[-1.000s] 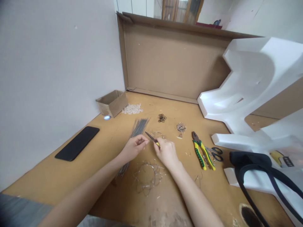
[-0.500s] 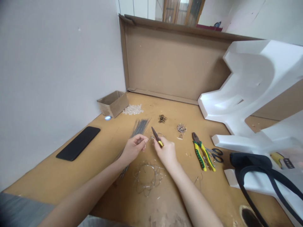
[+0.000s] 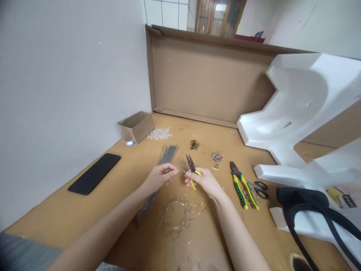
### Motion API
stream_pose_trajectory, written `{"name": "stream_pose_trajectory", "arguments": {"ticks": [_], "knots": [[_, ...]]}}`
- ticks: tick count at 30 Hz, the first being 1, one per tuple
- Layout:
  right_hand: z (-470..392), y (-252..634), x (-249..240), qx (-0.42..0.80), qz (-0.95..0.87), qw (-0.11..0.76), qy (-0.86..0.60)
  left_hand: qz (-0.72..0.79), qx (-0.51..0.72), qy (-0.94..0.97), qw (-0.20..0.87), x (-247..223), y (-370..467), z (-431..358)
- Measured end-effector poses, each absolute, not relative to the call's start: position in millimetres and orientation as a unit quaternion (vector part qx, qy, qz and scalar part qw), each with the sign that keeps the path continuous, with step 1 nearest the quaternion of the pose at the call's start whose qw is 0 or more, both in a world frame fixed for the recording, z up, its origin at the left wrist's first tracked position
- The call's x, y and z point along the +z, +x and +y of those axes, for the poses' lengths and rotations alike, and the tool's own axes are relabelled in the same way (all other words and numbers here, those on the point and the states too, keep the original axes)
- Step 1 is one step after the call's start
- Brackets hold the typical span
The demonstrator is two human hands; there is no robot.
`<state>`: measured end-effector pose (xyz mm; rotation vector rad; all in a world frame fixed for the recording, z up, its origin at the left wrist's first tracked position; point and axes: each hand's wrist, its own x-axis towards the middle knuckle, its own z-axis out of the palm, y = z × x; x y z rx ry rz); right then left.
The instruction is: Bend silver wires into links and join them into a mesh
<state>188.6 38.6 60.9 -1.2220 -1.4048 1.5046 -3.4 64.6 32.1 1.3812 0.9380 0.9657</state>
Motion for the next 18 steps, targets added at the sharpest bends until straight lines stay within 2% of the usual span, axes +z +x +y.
{"name": "stream_pose_trajectory", "arguments": {"ticks": [4,11,18], "knots": [[38.0,187.1,56.7,0.559,-0.586,0.336,-0.481,0.402,0.41,0.589,0.569,34.5,-1.8,62.7],[38.3,183.5,49.2,0.366,-0.682,0.332,-0.539,0.379,0.381,0.604,0.588,31.4,-2.5,63.2],[35.8,178.3,53.3,0.369,-0.654,0.344,-0.564,0.349,0.351,0.614,0.614,28.7,-3.2,63.1]]}}
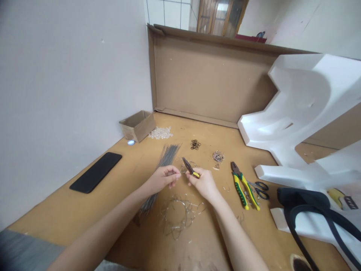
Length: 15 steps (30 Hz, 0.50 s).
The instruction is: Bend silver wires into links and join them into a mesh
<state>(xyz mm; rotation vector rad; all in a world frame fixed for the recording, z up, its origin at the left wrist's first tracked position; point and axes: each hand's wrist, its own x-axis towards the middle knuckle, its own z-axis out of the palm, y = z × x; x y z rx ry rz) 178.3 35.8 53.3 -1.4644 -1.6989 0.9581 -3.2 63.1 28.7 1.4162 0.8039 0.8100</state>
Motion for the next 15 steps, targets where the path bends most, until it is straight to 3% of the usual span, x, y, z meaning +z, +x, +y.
{"name": "stream_pose_trajectory", "arguments": {"ticks": [15], "knots": [[34.0,178.4,54.5,0.349,-0.669,0.349,-0.556,0.366,0.397,0.609,0.581,26.4,1.9,61.0]]}}
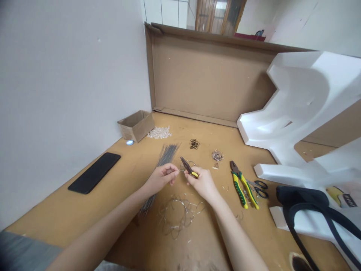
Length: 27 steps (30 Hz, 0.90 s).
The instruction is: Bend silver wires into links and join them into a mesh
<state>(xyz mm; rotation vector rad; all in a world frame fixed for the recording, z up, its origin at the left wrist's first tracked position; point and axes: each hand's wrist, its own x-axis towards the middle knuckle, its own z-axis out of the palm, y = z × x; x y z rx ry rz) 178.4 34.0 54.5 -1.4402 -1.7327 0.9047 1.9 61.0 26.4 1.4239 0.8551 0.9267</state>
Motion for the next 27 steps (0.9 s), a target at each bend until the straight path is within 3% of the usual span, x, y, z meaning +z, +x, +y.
{"name": "stream_pose_trajectory", "arguments": {"ticks": [14,16,22,27], "knots": [[31.7,179.9,65.9,0.413,-0.672,0.332,-0.518,0.383,0.413,0.604,0.564,39.3,-3.9,61.2],[31.9,190.4,71.7,0.426,-0.687,0.303,-0.504,0.39,0.436,0.609,0.535,41.1,-8.1,64.9],[31.0,219.0,85.6,0.448,-0.749,0.108,-0.476,0.405,0.47,0.63,0.467,42.1,-16.2,71.6],[29.1,216.2,82.3,0.344,-0.781,0.071,-0.517,0.409,0.472,0.634,0.455,40.2,-12.7,68.6]]}}
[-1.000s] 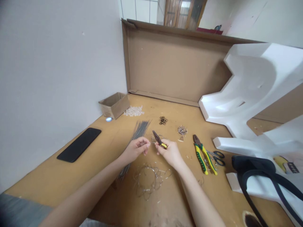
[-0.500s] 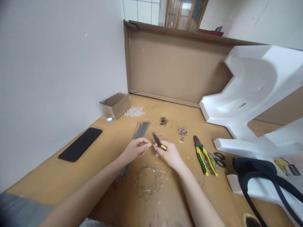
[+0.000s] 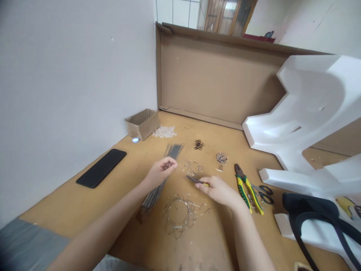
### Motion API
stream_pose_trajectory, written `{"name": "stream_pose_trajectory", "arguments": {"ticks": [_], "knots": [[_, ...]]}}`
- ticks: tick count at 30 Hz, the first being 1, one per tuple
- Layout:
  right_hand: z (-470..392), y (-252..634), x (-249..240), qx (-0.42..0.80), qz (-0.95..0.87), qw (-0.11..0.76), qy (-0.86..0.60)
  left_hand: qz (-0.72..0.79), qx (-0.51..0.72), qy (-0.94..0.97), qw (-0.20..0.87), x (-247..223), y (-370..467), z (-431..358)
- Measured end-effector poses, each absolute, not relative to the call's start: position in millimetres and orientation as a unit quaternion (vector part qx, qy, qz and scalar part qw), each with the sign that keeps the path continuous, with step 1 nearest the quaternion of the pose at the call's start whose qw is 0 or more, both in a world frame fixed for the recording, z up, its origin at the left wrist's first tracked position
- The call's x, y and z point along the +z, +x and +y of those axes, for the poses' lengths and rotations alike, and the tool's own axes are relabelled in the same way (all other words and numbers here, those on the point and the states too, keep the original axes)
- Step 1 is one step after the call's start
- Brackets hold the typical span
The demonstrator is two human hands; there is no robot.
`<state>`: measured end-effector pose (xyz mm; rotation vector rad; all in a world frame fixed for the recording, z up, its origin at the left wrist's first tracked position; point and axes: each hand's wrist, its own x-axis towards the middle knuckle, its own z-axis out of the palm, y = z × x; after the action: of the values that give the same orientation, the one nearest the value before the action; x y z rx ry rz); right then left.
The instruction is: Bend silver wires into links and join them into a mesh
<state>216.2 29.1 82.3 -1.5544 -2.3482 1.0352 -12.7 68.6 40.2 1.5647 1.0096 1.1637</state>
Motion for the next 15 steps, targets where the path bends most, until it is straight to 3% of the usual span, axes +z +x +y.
{"name": "stream_pose_trajectory", "arguments": {"ticks": [15], "knots": [[25.0,206.6,81.9,0.32,-0.778,0.067,-0.536,0.402,0.469,0.632,0.467,36.4,-11.0,68.0]]}}
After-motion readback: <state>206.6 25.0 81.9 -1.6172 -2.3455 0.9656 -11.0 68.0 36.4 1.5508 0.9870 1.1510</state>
